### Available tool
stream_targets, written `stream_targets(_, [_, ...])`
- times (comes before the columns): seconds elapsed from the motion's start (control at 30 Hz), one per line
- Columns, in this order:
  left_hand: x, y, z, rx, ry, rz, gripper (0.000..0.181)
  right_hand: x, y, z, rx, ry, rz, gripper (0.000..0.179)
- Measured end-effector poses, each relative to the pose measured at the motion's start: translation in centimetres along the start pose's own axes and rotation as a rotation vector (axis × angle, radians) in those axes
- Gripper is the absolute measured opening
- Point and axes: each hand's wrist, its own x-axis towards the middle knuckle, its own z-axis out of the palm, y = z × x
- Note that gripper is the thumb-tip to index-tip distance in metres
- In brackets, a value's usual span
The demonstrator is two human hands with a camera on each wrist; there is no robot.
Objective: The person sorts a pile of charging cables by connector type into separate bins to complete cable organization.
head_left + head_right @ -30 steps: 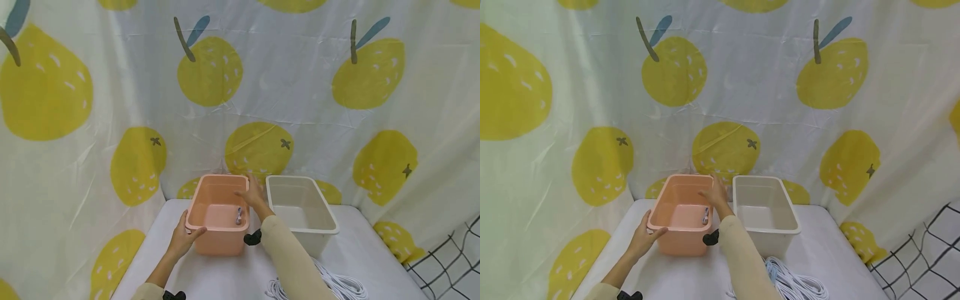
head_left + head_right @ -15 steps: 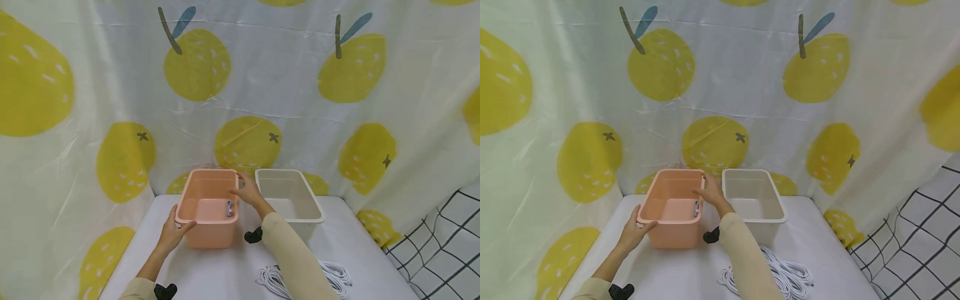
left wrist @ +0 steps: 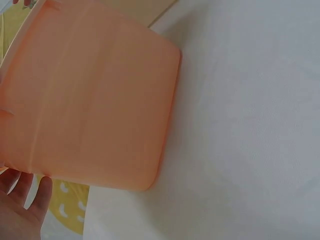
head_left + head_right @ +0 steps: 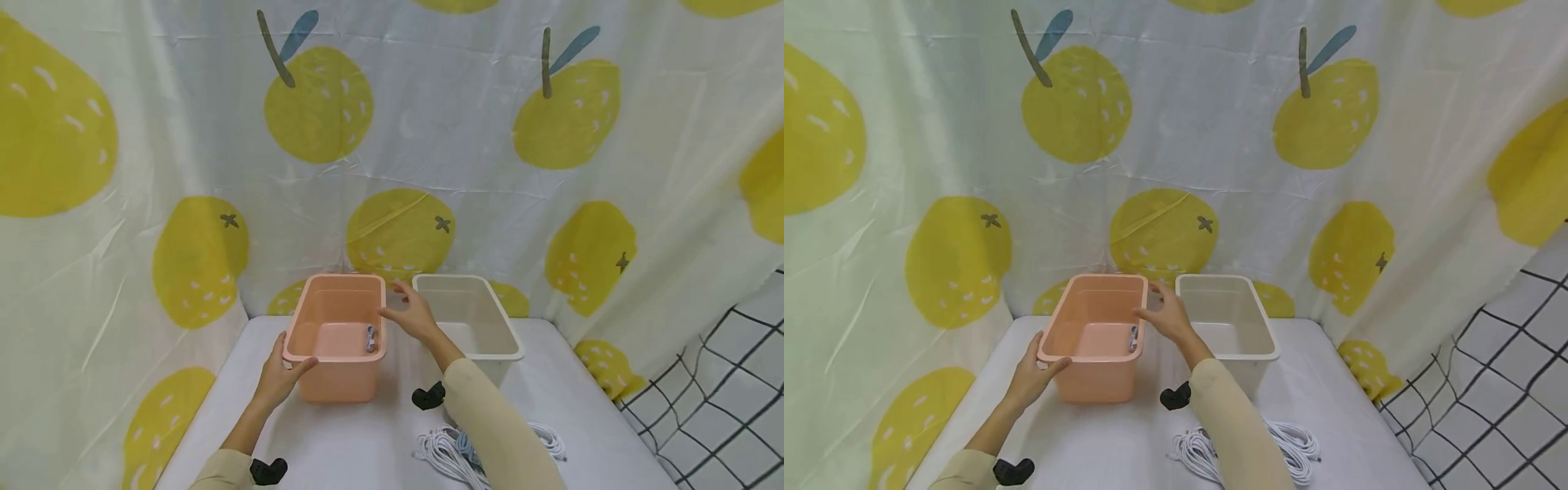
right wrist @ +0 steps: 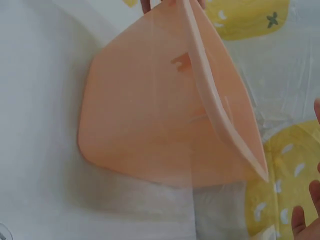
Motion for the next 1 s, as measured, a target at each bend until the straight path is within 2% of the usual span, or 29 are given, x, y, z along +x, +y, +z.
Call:
stream_targets(0.27, [-0.1,0.4,-0.1,0.012,-0.007,-0.007,0.109,-2.2,0.5,-1.8,0.046,0.071,-0.025,0.070])
stream_targets(0.53, [-0.2,0.5,0.0,0.028,-0.033,-0.064,0.111,-4.0,1.6,-3.5,0.056,0.108,-0.034,0.067])
stream_targets(0.8, [-0.3,0.5,-0.2,0.023,-0.034,-0.065,0.113,-4.9,1.8,-4.9,0.110,0.088,-0.021,0.068])
stream_targets(1.0, [-0.3,0.4,0.0,0.019,-0.034,-0.055,0.112,-6.3,1.6,-6.2,0.111,0.100,-0.054,0.066])
